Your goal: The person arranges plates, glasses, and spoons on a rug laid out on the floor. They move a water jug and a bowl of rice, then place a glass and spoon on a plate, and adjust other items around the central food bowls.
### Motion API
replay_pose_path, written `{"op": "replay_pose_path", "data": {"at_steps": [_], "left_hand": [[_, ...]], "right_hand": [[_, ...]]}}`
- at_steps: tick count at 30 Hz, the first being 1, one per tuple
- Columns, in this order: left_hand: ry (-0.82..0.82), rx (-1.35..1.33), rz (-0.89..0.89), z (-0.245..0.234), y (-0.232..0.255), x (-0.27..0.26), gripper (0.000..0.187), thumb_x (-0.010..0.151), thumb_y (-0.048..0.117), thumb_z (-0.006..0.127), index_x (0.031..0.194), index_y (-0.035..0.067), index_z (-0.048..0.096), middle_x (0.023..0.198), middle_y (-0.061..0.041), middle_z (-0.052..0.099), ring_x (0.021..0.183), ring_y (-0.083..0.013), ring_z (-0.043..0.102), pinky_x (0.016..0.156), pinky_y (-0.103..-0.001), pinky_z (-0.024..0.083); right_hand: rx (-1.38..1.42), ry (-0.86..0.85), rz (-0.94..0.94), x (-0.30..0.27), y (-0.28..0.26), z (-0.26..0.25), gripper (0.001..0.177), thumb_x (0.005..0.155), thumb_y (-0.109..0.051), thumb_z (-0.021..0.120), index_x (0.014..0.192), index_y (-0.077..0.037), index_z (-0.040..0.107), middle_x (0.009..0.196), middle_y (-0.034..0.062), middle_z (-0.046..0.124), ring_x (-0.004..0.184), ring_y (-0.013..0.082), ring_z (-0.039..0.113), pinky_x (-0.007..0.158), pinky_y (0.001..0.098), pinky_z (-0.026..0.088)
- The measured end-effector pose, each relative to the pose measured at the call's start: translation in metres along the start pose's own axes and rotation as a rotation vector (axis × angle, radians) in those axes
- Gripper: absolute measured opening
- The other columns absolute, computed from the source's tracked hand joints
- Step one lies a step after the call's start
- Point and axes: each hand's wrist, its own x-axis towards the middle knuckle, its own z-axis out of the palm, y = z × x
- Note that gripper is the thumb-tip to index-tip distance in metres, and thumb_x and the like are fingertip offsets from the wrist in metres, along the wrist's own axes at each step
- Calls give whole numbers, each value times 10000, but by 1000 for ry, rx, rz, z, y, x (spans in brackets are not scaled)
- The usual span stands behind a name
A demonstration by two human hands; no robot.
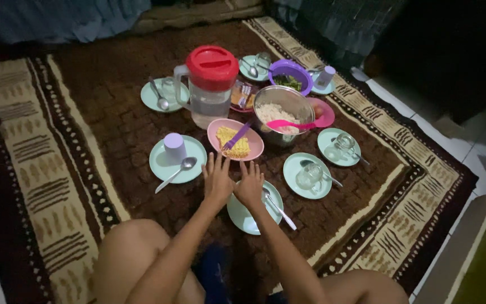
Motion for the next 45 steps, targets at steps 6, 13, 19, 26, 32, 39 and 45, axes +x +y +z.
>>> {"op": "replay_pose_path", "data": {"at_steps": [6,13,19,26,32,39,45], "left_hand": [[36,69,58,-86,4,10,790,740,81,793,1475,53,504,1668,-222,215,1539,-462,168,1139,-732,263],[173,306,74,-68,-105,21,890,802,170,673,1617,181,316,1624,-117,375,1497,-356,339,1096,-608,336],[376,6,-256,-55,-162,15,793,718,218,709,1489,143,541,1646,-157,356,1491,-448,336,1060,-645,414],[294,-58,-364,-61,-170,21,853,730,232,728,1540,130,482,1629,-187,359,1485,-487,308,1071,-696,372],[245,-200,-360,-59,-167,22,801,780,165,689,1551,122,477,1622,-195,371,1469,-491,330,1088,-671,353],[269,-135,-147,-43,-173,35,752,760,48,702,1490,60,523,1566,-298,397,1346,-598,433,1022,-669,453],[72,-112,-229,-57,-158,33,813,773,135,783,1520,43,475,1686,-139,273,1474,-513,284,1038,-722,411]], "right_hand": [[-2,35,-45,17,-25,-38,892,839,-571,735,1566,-176,404,1600,187,382,1511,406,306,1202,614,263],[44,94,-122,27,-61,-62,925,868,-561,701,1593,-105,349,1532,191,494,1458,432,384,1159,575,329],[148,19,-111,5,-92,-66,892,872,-509,722,1584,-149,322,1399,202,606,1479,414,382,1202,571,255],[171,-65,-186,7,-111,-58,828,899,-464,698,1571,-96,382,1582,215,399,1470,461,358,1146,624,351],[199,-103,-234,12,-129,-30,915,866,-432,725,1619,-125,306,1547,242,439,1435,437,434,1075,594,452],[293,-155,-282,14,-164,-9,887,877,-266,730,1628,-120,280,1617,307,275,1412,527,415,1067,599,477],[380,-180,-303,37,-173,10,876,883,-137,671,1642,-152,233,1633,284,261,1370,542,461,1036,615,501]]}}
